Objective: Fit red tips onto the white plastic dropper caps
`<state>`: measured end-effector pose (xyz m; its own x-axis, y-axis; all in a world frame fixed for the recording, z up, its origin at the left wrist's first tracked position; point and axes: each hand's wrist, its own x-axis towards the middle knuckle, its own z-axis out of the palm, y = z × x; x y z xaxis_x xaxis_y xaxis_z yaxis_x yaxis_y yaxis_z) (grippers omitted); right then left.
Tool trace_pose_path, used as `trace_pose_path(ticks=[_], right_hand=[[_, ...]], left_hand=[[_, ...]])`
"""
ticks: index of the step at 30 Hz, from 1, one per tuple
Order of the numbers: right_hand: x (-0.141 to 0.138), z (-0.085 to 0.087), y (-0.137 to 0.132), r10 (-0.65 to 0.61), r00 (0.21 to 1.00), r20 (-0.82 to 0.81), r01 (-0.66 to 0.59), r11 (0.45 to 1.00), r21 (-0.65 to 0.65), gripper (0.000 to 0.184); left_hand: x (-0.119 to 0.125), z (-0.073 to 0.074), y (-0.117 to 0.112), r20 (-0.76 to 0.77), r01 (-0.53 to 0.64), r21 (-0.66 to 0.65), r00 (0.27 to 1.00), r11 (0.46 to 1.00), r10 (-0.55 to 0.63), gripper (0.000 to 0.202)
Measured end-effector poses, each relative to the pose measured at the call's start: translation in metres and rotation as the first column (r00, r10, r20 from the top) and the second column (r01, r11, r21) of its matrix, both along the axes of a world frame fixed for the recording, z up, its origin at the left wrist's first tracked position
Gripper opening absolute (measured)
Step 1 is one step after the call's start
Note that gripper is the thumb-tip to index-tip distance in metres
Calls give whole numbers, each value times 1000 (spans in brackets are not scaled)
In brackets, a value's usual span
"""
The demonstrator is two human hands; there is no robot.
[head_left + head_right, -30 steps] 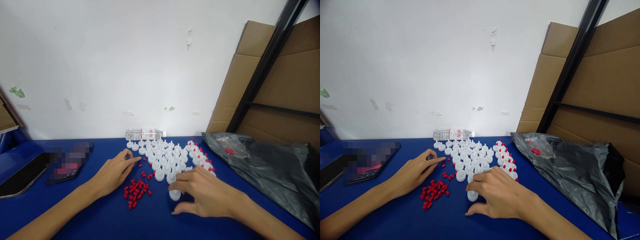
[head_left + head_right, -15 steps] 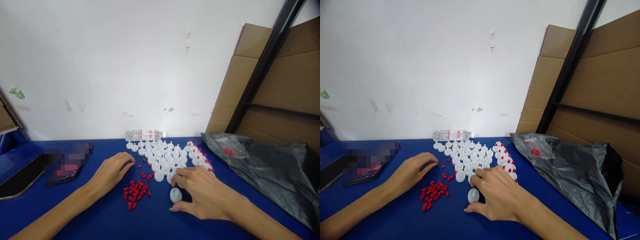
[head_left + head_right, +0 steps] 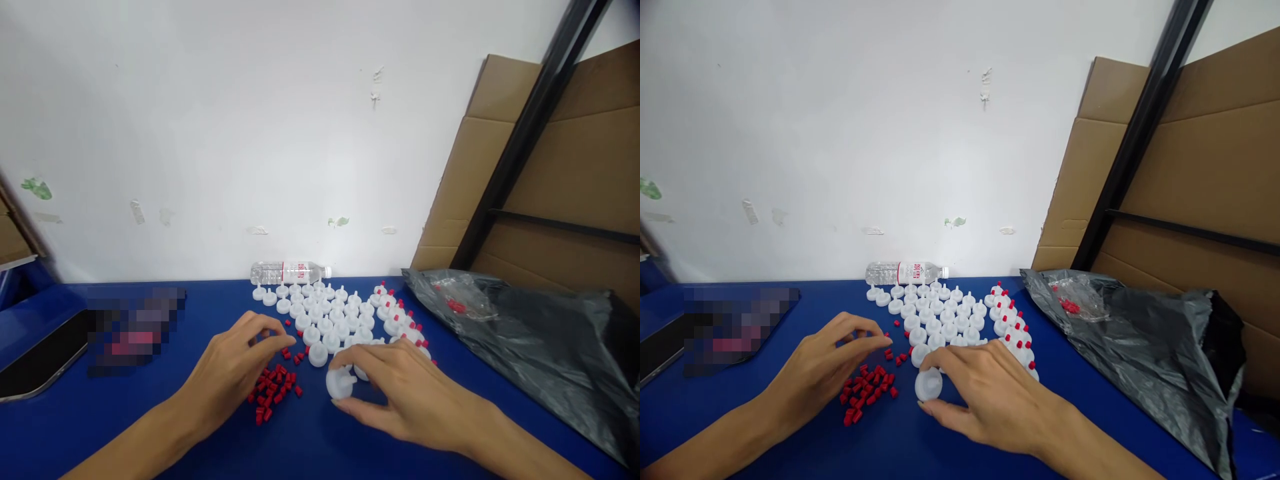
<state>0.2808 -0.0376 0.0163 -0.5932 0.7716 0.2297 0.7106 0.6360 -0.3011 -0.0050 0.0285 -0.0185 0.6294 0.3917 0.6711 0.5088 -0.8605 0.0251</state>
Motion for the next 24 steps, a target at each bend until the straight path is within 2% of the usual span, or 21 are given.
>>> trace_pose_path(ticks=[4, 7, 14, 18, 24], right_hand=[[-6, -7, -3, 27, 999, -24, -26, 998, 59, 29], [-12, -15, -5, 18, 1000, -25, -15, 994, 110, 33], [-14, -22, -1, 7, 999, -42, -2, 993, 117, 27], [-15, -22, -1, 51, 996, -79, -39, 988, 147, 28], [-16, -21, -5, 95, 992, -87, -77, 979, 187, 27]], left_hand=[[10, 5, -19, 52, 141, -7, 989, 990, -140, 35], [18, 6, -31, 96, 189, -38, 978, 981, -184, 30], [31, 10, -46, 275, 325, -80, 916, 943, -292, 25], [33, 11, -45, 284, 317, -43, 913, 948, -292, 25], [32, 7, -47, 257, 229, -72, 945, 971, -204, 24]])
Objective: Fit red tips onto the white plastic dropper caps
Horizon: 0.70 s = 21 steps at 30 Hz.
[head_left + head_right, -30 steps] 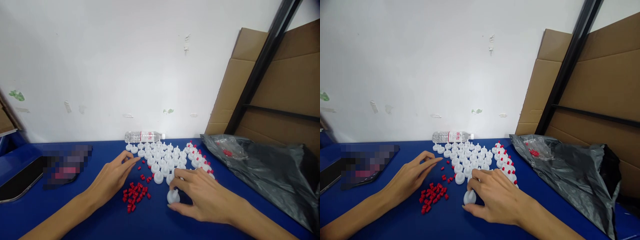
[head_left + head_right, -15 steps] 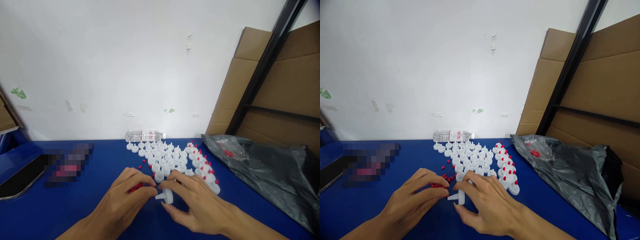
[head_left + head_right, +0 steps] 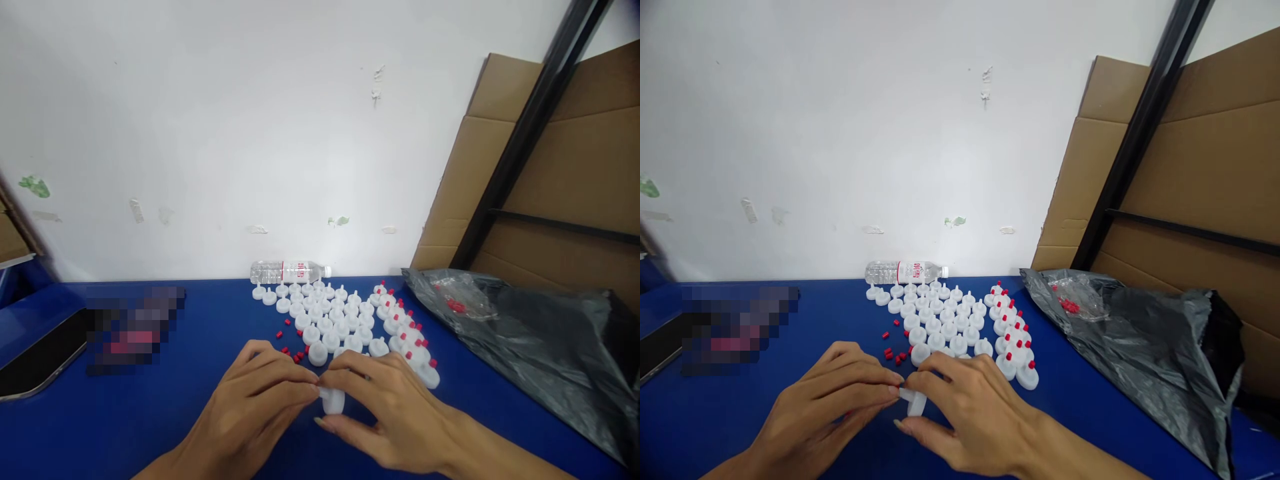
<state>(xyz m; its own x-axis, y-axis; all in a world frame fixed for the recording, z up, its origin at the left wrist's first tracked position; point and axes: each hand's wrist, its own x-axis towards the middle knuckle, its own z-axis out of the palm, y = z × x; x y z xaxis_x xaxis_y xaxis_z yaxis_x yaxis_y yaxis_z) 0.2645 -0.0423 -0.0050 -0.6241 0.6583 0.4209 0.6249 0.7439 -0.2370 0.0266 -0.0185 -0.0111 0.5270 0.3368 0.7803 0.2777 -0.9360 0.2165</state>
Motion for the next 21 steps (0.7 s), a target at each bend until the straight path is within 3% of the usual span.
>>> trace_pose_path(ticks=[10, 17, 21], right_hand=[[-1, -2, 5, 68, 993, -101, -55, 991, 126, 26], [-1, -2, 6, 93, 995, -46, -79, 966, 247, 26], [-4, 0, 5, 102, 995, 7, -100, 960, 262, 23]], left_hand=[[2, 4, 1, 5, -10, -28, 1000, 1000, 10, 18], [4, 12, 0, -157, -113, 143, 978, 983, 136, 12], [6, 6, 0, -190, -147, 206, 964, 967, 187, 17]])
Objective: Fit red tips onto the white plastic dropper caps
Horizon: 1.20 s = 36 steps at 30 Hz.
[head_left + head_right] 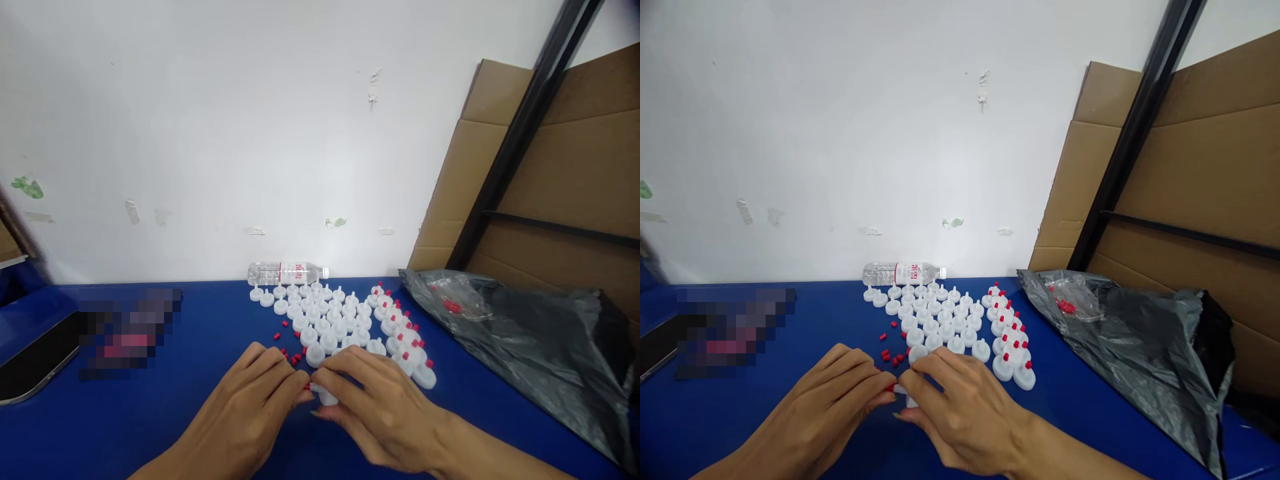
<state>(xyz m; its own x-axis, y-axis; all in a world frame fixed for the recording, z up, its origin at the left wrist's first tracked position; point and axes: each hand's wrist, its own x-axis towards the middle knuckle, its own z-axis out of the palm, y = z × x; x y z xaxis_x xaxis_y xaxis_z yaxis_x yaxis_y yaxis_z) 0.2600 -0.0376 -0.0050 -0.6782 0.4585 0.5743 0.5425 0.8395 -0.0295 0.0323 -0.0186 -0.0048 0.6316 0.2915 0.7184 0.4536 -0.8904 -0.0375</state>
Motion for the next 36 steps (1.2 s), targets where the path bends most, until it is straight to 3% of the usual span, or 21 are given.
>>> trace_pose_path(ticks=[5, 11, 15, 18, 20, 22, 25, 27, 31, 36], right_hand=[[-5, -1, -2, -20, 998, 62, 21, 1000, -18, 20], [-9, -8, -3, -31, 995, 94, 26, 998, 56, 19], [-13, -4, -5, -48, 997, 55, 44, 996, 72, 20], [-9, 11, 1, -43, 999, -10, 44, 989, 143, 22], [3, 27, 13, -69, 991, -112, 93, 971, 221, 21], [23, 47, 34, -160, 962, -222, 203, 961, 189, 16], [63, 74, 78, -392, 866, -310, 416, 909, 13, 17], [87, 83, 108, -505, 821, -267, 479, 863, -160, 24], [114, 78, 154, -478, 870, -119, 440, 863, -249, 29], [122, 53, 180, -445, 893, 59, 436, 828, -352, 30]], left_hand=[[-5, -13, 7, -66, 35, -170, 997, 985, -47, 20], [-7, -19, 10, -78, 49, -388, 993, 920, -85, 21], [-8, -8, 5, -21, 51, -405, 998, 913, -65, 21], [-13, 1, 3, 73, 21, -313, 997, 950, 2, 16], [-18, 5, 6, 103, -9, -212, 994, 977, 31, 20], [-24, 6, 13, 84, -28, -133, 996, 991, 40, 26], [-33, 3, 29, -3, -107, -111, 994, 988, 107, 26], [-37, 1, 38, -48, -171, -151, 985, 974, 166, 26], [-42, -1, 45, -78, -239, -206, 971, 949, 228, 27], [-43, -2, 43, -107, -243, -227, 969, 943, 224, 28]])
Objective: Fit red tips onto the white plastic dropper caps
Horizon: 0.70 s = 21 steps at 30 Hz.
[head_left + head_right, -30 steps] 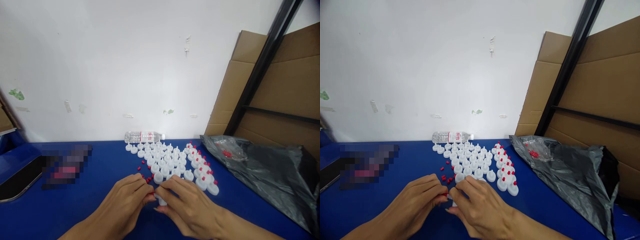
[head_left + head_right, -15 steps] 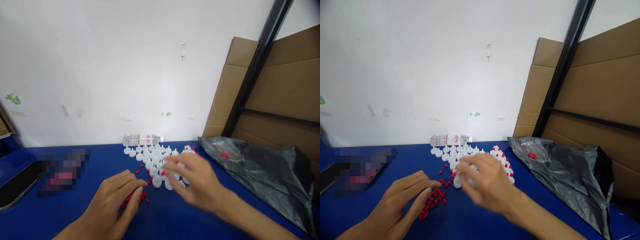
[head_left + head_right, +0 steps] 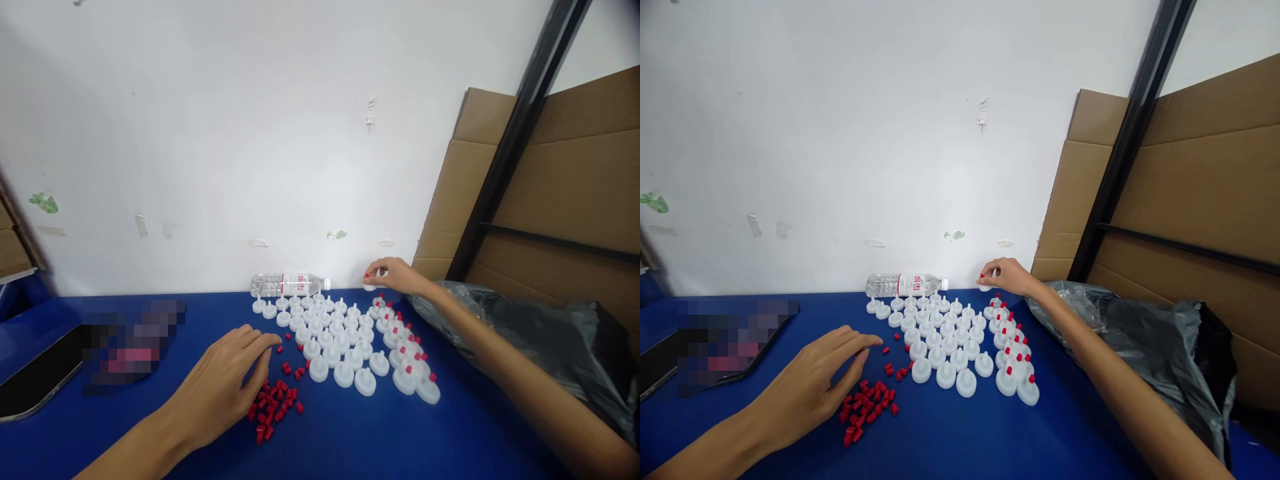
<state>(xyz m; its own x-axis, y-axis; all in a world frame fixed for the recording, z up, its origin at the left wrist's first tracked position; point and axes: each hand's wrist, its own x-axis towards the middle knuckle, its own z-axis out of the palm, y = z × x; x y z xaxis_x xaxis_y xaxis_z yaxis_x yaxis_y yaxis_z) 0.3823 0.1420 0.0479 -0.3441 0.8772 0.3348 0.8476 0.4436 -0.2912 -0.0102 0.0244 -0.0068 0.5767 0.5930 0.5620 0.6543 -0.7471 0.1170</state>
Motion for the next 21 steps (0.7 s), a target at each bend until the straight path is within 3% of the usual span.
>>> trace_pose_path(ticks=[10, 17, 21], right_hand=[[11, -38, 13, 5, 983, 184, 30, 981, -190, 31], [14, -40, 19, -5, 977, 212, 43, 984, -175, 30], [11, -31, 12, -25, 983, 181, 39, 997, -71, 27]], left_hand=[[0, 1, 1, -28, 15, -40, 999, 999, -16, 29], [-2, 3, 3, -37, -20, -72, 999, 997, 17, 31], [-11, -2, 18, -24, -128, -58, 992, 990, 127, 32]])
